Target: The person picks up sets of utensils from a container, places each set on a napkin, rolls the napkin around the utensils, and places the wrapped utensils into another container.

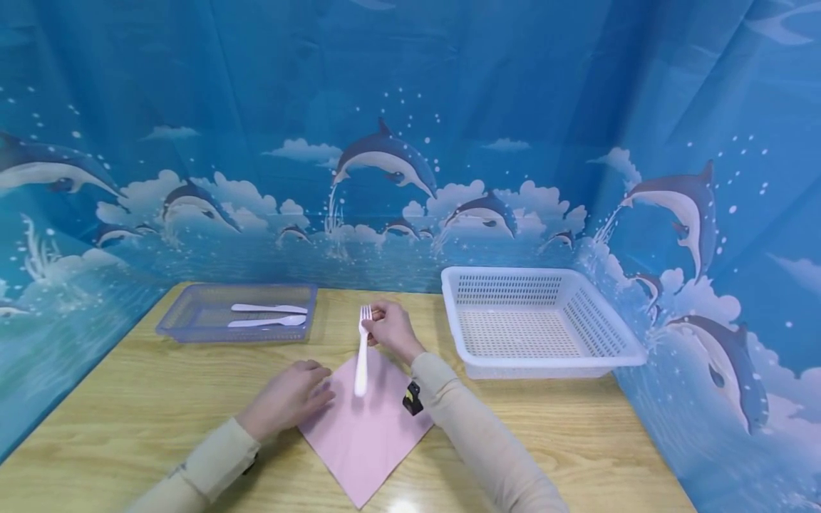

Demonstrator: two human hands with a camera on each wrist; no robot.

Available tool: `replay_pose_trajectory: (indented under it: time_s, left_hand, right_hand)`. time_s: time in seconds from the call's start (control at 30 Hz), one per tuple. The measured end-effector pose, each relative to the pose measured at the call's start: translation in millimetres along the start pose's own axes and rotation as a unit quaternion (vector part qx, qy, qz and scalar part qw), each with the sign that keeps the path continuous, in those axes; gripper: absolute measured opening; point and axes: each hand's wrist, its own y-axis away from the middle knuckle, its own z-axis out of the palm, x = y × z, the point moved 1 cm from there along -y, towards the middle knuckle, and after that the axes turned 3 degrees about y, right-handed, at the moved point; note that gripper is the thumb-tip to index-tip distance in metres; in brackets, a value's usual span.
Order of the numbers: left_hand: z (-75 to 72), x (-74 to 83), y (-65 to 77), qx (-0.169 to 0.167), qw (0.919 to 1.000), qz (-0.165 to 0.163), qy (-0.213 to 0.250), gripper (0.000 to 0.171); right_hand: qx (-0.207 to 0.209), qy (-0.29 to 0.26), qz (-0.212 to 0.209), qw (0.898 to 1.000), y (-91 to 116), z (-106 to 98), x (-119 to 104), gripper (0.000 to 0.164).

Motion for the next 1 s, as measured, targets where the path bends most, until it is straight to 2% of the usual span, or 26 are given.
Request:
replay_pose_trajectory:
  time_s: [0.13, 0.27, 0.43, 0.6, 0.77, 0.87, 1.0]
  left_hand:
    - [5.8, 2.5, 1.4, -0.032, 0.9982, 0.049, 0.010, 0.038]
    - [9.1, 6.3, 2.6, -0.062, 0.9952, 0.075, 0.001, 0.037]
    - [9.9, 11.7, 2.7, -0.100, 0.9925, 0.069, -0.014, 0.034]
    - [10.3, 13.8, 3.0, -0.108, 0.9920, 0.060, -0.028, 0.036]
    - [11.0, 14.0, 3.9, -0.113, 0.9916, 0.054, -0.034, 0.038]
    - [11.2, 14.4, 3.9, -0.107, 0.9919, 0.058, -0.035, 0.036]
    - [10.4, 14.9, 3.9, -0.102, 0.9922, 0.063, -0.035, 0.033]
  right_hand:
    - [-0.017, 0.026, 0.006, 0.999, -2, -2, 9, 0.042]
    - [-0.034, 0.049, 0.006, 0.998, -2, -3, 17, 0.043]
    - [-0.038, 0.069, 0.009, 0.997, -3, -3, 27, 0.040]
    - [-0.043, 0.093, 0.011, 0.995, -3, -1, 35, 0.039]
    - [-0.051, 0.083, 0.018, 0.995, -6, 3, 41, 0.037]
    - [-0.039, 0.123, 0.011, 0.992, -7, 5, 42, 0.034]
    - [-0.022, 0.194, -0.009, 0.981, -9, 7, 44, 0.030]
